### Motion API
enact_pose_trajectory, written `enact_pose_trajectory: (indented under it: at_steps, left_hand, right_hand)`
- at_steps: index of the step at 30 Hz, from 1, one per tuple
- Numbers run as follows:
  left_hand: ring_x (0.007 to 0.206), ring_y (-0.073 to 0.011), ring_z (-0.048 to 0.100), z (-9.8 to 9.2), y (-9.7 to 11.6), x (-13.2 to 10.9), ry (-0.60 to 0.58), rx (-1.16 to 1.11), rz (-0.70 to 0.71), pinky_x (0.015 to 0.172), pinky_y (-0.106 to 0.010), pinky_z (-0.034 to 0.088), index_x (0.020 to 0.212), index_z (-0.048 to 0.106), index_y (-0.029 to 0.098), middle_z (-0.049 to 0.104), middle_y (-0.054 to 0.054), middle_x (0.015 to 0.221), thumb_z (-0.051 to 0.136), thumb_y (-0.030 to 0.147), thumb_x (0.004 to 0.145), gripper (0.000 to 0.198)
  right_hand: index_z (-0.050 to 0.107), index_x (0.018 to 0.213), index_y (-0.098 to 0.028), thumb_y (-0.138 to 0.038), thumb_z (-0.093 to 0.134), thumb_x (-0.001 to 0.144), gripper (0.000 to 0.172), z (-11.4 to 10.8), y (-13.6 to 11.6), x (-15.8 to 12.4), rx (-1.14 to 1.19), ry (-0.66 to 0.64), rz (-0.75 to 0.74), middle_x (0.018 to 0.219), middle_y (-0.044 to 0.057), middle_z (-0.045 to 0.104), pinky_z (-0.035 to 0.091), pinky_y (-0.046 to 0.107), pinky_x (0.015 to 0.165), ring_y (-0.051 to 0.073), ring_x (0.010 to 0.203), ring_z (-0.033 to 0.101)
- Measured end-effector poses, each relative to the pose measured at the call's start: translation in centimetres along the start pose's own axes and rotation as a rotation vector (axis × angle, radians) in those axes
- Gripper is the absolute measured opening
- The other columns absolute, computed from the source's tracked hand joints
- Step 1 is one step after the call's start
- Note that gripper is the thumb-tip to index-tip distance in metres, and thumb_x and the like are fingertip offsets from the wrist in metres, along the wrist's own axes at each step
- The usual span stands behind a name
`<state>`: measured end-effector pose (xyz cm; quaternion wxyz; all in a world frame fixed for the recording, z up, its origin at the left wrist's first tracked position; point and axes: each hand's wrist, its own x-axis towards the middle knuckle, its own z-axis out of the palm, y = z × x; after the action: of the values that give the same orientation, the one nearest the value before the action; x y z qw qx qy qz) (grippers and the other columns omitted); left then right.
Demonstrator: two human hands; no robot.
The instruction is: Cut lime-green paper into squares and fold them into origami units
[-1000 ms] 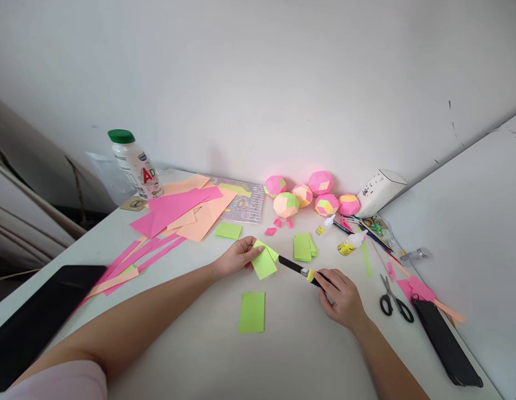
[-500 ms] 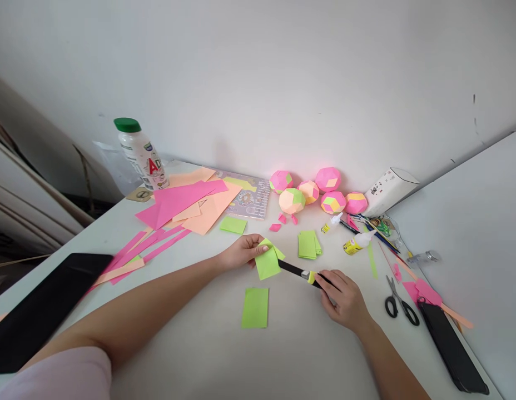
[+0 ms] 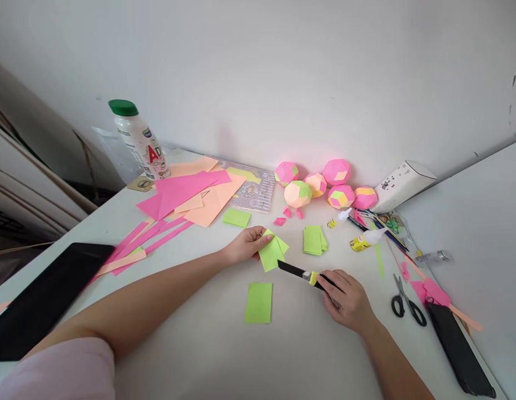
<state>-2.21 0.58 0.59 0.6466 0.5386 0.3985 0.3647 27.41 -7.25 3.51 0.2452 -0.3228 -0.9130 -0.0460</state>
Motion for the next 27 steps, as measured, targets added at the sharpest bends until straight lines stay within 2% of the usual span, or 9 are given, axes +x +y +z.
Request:
enact_pose_trajectory:
  at_steps: [15, 21, 24, 27]
  left_hand:
    - [0.046, -0.0075, 0.05, -0.2, -0.2, 0.0, -0.096, 0.011, 0.013, 0.043, -0.02, 0.039, 0.079, 0.049, 0.017, 0.058, 0.003, 0.062, 0.061, 0.051, 0.077, 0.036]
    - [0.045, -0.007, 0.048, -0.3, -0.4, 0.2, -0.107, 0.04, 0.022, 0.043, -0.02, 0.038, 0.078, 0.05, 0.017, 0.056, 0.004, 0.061, 0.061, 0.051, 0.076, 0.037]
    - [0.045, -0.0074, 0.05, -0.3, -0.3, 0.2, -0.092, 0.048, 0.005, 0.043, -0.019, 0.037, 0.076, 0.049, 0.017, 0.055, 0.004, 0.058, 0.063, 0.052, 0.075, 0.037]
    - [0.049, -0.0088, 0.053, 0.0, 0.0, -0.1, -0.092, 0.053, -0.015, 0.045, -0.02, 0.039, 0.073, 0.048, 0.017, 0.057, 0.004, 0.059, 0.065, 0.053, 0.072, 0.039]
  right_hand:
    - [0.057, 0.119, -0.02, -0.006, 0.052, 0.077, 0.044, 0.2, 0.1, -0.1, -0.027, 0.019, 0.065, 0.096, 0.011, 0.063, 0.052, 0.038, 0.068, 0.024, 0.084, 0.058]
    - [0.052, 0.127, -0.022, -0.005, 0.051, 0.077, 0.053, 0.1, 0.1, 0.0, 0.086, 0.059, 0.102, 0.096, 0.011, 0.061, 0.052, 0.038, 0.067, 0.024, 0.084, 0.058]
    - [0.051, 0.129, -0.024, -0.009, 0.05, 0.08, 0.052, -0.2, -0.3, 0.0, 0.265, 0.12, 0.215, 0.101, 0.011, 0.059, 0.051, 0.038, 0.069, 0.024, 0.086, 0.057]
    - [0.054, 0.124, -0.024, -0.017, 0.046, 0.086, 0.04, -0.7, -1.4, 0.1, 0.654, 0.119, 0.509, 0.1, 0.01, 0.058, 0.051, 0.035, 0.063, 0.02, 0.075, 0.058]
